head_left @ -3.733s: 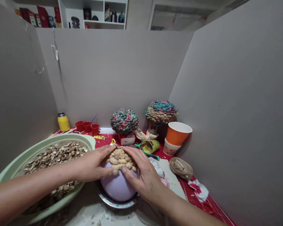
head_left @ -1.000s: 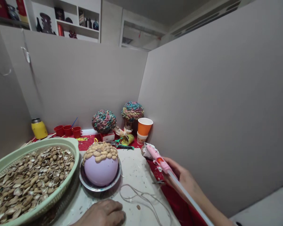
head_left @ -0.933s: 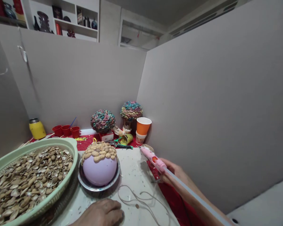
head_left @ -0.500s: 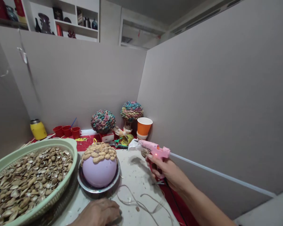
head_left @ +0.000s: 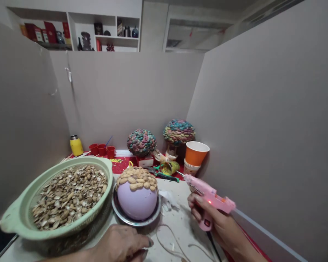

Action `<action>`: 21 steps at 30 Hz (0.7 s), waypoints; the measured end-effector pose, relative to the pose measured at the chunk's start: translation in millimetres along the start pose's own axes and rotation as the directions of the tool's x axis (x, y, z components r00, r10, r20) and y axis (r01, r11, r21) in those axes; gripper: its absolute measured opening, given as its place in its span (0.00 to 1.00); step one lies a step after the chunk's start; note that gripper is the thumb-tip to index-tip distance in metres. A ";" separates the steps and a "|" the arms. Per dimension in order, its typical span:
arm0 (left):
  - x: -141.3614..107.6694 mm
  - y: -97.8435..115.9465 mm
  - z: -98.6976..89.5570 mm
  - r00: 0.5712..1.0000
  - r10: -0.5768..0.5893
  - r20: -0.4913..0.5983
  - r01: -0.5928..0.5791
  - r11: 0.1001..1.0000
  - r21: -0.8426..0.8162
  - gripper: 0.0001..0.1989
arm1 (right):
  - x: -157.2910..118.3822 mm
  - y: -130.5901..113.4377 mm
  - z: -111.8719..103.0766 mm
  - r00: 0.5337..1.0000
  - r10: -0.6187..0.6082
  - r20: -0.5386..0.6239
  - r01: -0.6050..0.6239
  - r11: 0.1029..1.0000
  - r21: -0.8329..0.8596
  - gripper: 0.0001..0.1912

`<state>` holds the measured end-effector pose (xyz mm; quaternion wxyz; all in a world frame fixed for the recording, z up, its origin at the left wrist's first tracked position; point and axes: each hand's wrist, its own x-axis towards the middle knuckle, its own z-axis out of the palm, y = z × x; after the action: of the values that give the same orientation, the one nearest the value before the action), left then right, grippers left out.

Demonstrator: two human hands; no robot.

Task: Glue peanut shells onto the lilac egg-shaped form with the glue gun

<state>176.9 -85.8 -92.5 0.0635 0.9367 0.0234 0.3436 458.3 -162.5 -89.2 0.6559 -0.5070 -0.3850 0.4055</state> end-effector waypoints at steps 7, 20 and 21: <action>-9.9 13.5 -66.6 0.989 -0.020 -0.145 0.035 0.994 0.099 0.11 | -7.3 10.2 -1.3 0.986 0.089 0.141 -0.090 0.996 0.005 0.22; -23.8 -62.7 -148.2 0.681 -0.732 -0.034 0.682 0.616 0.393 0.26 | -10.6 18.6 -7.1 0.988 0.082 0.133 -0.079 0.996 -0.029 0.20; -22.9 -68.3 -148.9 0.669 -0.743 -0.010 0.682 0.609 0.405 0.28 | -10.6 17.4 -6.7 0.989 0.072 0.129 -0.068 0.997 -0.034 0.20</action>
<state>63.2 -4.7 -3.9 0.0168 0.8669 0.4552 0.2025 457.9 -171.9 -108.5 0.6070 -0.5023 -0.4150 0.4549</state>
